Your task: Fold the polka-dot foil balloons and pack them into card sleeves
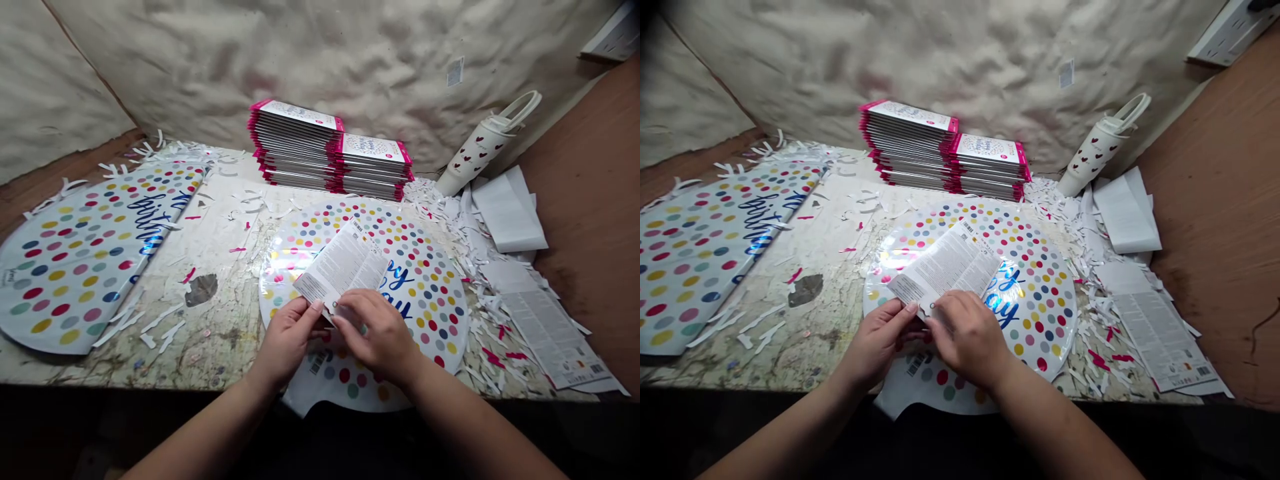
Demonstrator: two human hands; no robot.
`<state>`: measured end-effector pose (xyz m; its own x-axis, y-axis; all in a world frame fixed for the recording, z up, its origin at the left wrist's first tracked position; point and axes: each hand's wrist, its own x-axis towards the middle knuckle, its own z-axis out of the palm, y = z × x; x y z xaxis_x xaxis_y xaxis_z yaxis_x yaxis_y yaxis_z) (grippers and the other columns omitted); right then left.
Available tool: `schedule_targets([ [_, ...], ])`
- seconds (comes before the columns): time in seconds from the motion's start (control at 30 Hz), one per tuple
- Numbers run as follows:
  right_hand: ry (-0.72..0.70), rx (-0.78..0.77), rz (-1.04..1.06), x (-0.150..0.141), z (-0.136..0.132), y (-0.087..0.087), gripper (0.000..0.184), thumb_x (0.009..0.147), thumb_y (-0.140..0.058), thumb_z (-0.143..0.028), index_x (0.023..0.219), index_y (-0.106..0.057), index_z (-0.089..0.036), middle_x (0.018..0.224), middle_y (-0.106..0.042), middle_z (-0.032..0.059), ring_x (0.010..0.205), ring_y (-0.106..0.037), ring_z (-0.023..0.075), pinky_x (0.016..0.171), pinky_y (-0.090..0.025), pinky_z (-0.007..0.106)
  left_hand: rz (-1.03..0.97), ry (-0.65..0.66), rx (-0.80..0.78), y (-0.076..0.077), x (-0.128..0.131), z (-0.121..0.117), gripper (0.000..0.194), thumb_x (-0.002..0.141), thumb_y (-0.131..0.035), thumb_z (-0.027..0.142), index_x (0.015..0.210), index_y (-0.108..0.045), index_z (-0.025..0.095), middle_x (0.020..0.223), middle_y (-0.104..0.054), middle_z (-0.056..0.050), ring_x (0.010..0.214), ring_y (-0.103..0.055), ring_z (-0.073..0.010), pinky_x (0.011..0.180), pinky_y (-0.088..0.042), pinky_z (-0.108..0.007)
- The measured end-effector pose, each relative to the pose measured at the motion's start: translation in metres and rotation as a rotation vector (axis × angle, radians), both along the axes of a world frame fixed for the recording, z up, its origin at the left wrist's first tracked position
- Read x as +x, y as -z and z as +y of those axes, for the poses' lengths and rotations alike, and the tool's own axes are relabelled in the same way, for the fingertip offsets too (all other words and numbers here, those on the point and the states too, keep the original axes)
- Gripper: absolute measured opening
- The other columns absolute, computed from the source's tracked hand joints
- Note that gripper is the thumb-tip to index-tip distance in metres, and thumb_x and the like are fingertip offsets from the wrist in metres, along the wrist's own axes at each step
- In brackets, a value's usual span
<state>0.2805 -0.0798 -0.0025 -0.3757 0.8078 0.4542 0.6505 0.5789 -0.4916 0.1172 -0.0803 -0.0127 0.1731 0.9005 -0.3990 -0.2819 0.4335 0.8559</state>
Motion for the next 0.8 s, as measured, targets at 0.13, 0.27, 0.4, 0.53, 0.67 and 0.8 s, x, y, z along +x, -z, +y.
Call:
schedule_targets([
  [0.13, 0.079, 0.039, -0.147, -0.009, 0.005, -0.003, 0.017, 0.085, -0.042, -0.012, 0.083, -0.058, -0.014, 0.083, -0.061, 0.0109, 0.081, -0.057, 0.0220, 0.074, -0.050, 0.036, 0.030, 0.006, 0.047, -0.006, 0.003, 0.000, 0.023, 0.076, -0.064, 0.038, 0.074, -0.057, 0.016, 0.066, -0.066, 0.001, 0.064, -0.063, -0.0144, 0.065, -0.052, -0.026],
  [0.27, 0.042, 0.008, -0.082, -0.007, 0.002, -0.008, 0.014, 0.086, -0.043, -0.017, 0.088, -0.057, -0.015, 0.084, -0.061, 0.0090, 0.083, -0.057, 0.0198, 0.075, -0.049, 0.032, -0.028, 0.000, 0.031, -0.009, 0.005, 0.003, 0.022, 0.077, -0.063, 0.037, 0.079, -0.060, 0.015, 0.074, -0.068, -0.002, 0.071, -0.064, -0.0168, 0.066, -0.051, -0.028],
  [0.4, 0.055, -0.002, -0.140, -0.008, 0.001, -0.008, 0.018, 0.088, -0.041, -0.017, 0.085, -0.058, -0.015, 0.080, -0.061, 0.0091, 0.082, -0.058, 0.0201, 0.074, -0.049, 0.032, -0.047, 0.032, 0.096, -0.011, 0.009, 0.003, 0.021, 0.079, -0.061, 0.034, 0.084, -0.063, 0.014, 0.084, -0.068, -0.006, 0.080, -0.064, -0.0188, 0.074, -0.050, -0.030],
  [0.53, 0.074, -0.113, 0.018, -0.006, 0.009, -0.008, 0.015, 0.086, -0.045, -0.015, 0.081, -0.059, -0.016, 0.078, -0.063, 0.0057, 0.076, -0.059, 0.0168, 0.070, -0.048, 0.028, 0.294, 0.035, 0.285, -0.009, 0.008, 0.004, 0.022, 0.079, -0.059, 0.036, 0.082, -0.063, 0.015, 0.081, -0.067, -0.005, 0.082, -0.062, -0.0194, 0.076, -0.048, -0.029],
  [0.67, -0.149, -0.403, 0.065, 0.026, 0.009, -0.018, 0.013, 0.082, -0.051, -0.015, 0.075, -0.061, -0.020, 0.070, -0.064, -0.0012, 0.064, -0.060, 0.0111, 0.059, -0.048, 0.021, 0.350, 0.009, 0.317, -0.007, -0.002, 0.013, 0.027, 0.084, -0.050, 0.040, 0.097, -0.056, 0.017, 0.085, -0.065, -0.004, 0.077, -0.062, -0.0186, 0.068, -0.049, -0.029],
  [0.8, -0.154, -0.378, -0.329, 0.070, 0.001, -0.043, 0.005, 0.069, -0.070, -0.024, 0.071, -0.066, -0.022, 0.065, -0.065, 0.0004, 0.058, -0.062, 0.0180, 0.052, -0.051, 0.028, 0.800, 0.091, 0.522, -0.027, -0.014, 0.020, 0.031, 0.081, -0.053, 0.033, 0.108, -0.048, 0.019, 0.078, -0.063, -0.003, 0.066, -0.061, -0.0190, 0.055, -0.046, -0.027],
])
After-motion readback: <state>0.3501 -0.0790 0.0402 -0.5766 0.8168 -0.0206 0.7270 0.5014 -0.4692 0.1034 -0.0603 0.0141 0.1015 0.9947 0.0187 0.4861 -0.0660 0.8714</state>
